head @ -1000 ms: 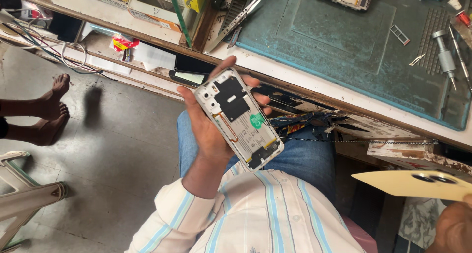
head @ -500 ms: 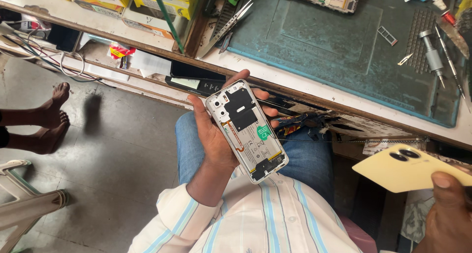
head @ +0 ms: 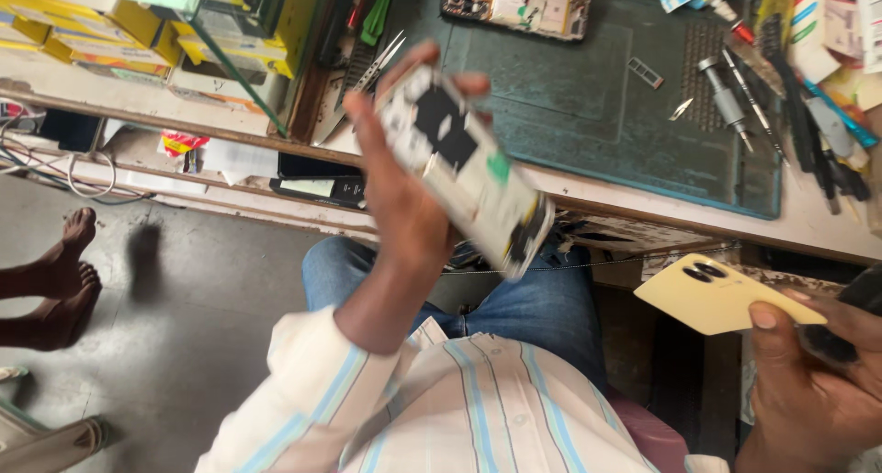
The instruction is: The person uses a prying tool to separate the back cover of a yellow smartphone, then removes the cover to expose the internal components. They then pick up a grey smartphone and use the tool to pry at its edges.
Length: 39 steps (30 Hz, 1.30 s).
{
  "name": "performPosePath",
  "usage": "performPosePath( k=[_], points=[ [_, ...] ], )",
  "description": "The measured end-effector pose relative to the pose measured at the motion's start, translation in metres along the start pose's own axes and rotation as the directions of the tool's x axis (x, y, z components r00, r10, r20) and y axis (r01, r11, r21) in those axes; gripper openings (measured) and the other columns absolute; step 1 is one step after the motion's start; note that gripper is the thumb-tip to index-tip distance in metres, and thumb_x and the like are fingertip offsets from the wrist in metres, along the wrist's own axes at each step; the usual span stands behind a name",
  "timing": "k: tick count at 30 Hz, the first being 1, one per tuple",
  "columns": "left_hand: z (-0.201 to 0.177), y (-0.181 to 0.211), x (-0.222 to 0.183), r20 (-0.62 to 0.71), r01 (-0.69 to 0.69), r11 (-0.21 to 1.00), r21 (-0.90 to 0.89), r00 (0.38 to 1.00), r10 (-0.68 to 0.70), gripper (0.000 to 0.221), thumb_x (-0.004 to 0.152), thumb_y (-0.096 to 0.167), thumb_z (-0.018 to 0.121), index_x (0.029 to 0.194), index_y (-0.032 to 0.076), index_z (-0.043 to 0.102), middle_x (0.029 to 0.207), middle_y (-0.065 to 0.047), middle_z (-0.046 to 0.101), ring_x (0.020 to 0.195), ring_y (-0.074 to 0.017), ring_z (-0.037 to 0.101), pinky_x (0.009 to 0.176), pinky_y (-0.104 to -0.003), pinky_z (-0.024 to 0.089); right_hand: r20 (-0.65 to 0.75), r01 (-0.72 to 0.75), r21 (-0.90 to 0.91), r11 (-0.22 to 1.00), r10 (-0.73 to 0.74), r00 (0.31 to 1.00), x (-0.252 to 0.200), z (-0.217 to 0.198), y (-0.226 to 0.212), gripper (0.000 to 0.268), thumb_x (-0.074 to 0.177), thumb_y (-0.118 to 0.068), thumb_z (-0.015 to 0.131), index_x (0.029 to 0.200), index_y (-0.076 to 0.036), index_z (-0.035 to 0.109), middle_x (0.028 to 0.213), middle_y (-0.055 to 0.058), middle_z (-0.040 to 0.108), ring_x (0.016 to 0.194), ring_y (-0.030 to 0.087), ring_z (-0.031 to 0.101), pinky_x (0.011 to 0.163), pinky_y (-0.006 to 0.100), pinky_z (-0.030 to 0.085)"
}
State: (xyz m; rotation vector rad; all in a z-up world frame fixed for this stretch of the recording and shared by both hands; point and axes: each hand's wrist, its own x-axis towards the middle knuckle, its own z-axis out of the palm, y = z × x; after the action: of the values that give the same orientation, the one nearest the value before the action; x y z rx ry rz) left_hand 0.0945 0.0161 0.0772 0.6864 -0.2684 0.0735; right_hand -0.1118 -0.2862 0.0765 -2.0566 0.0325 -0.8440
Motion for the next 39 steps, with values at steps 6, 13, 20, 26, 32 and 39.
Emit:
performPosePath(
  k=[6,13,20,26,32,39],
  points=[
    [0.025,-0.041,0.063,-0.075,-0.007,0.962,0.273,0.997,0.029,0.084,0.102,0.075,0.024,0.160,0.015,0.031,0.130,-0.016,0.060,0.120,-0.0253,0.062,0.108,-0.043,0.054,0.024,0.107,-0.164,0.981,-0.104,0.994,0.002,-0.004,0.000,0.017,0.108,-0.002,0.078,0.113,0.004,0.063,0.111,0.019,0.075,0.101,0.017,0.074,0.094,0.024,0.063],
    [0.015,-0.042,0.071,0.007,0.107,0.844,0.525,0.991,-0.130,0.089,0.098,0.078,0.037,0.165,0.024,0.013,0.152,-0.015,0.044,0.137,-0.0249,0.050,0.114,-0.046,0.041,0.033,0.024,-0.348,0.937,-0.013,0.999,0.016,0.011,-0.025,0.021,0.092,-0.003,0.083,0.106,0.007,0.071,0.094,0.020,0.076,0.081,0.018,0.074,0.069,0.024,0.058],
    [-0.005,0.019,0.075,-0.283,0.496,0.327,0.804,0.804,-0.523,0.097,0.087,0.037,0.078,0.167,0.013,0.029,0.124,-0.027,0.072,0.100,-0.0558,0.067,0.076,-0.052,0.053,0.173,0.191,-0.261,0.946,-0.149,0.974,0.031,0.036,-0.039,0.020,0.091,-0.006,0.081,0.106,0.000,0.069,0.096,0.014,0.077,0.089,0.019,0.077,0.071,0.022,0.060],
    [-0.005,0.033,0.080,0.319,-0.353,-0.091,0.931,0.909,-0.267,0.109,0.065,0.036,0.099,0.147,-0.007,0.041,0.127,-0.025,0.062,0.117,-0.0375,0.063,0.096,-0.044,0.052,0.263,0.331,-0.175,0.927,-0.280,0.923,0.037,0.055,-0.048,0.027,0.080,-0.002,0.083,0.104,-0.004,0.072,0.091,0.010,0.078,0.081,0.014,0.075,0.070,0.027,0.060],
    [0.001,0.030,0.065,0.242,-0.297,-0.254,0.921,0.944,-0.225,0.094,0.071,0.038,0.097,0.143,0.001,0.050,0.130,-0.024,0.057,0.106,-0.0381,0.067,0.088,-0.046,0.056,0.319,0.509,-0.052,0.859,-0.469,0.824,0.039,0.066,-0.071,0.021,0.081,-0.001,0.078,0.100,-0.006,0.071,0.093,0.012,0.075,0.091,0.026,0.077,0.078,0.035,0.066],
    [0.015,0.042,-0.040,0.225,0.042,0.553,0.832,0.886,-0.405,0.103,0.074,0.043,0.093,0.161,0.011,0.048,0.136,-0.017,0.064,0.124,-0.0300,0.070,0.096,-0.041,0.059,0.331,0.572,-0.088,0.816,-0.517,0.789,0.049,0.082,-0.093,0.021,0.084,-0.009,0.084,0.100,-0.008,0.070,0.096,0.009,0.076,0.093,0.024,0.077,0.077,0.036,0.065]
  ],
)
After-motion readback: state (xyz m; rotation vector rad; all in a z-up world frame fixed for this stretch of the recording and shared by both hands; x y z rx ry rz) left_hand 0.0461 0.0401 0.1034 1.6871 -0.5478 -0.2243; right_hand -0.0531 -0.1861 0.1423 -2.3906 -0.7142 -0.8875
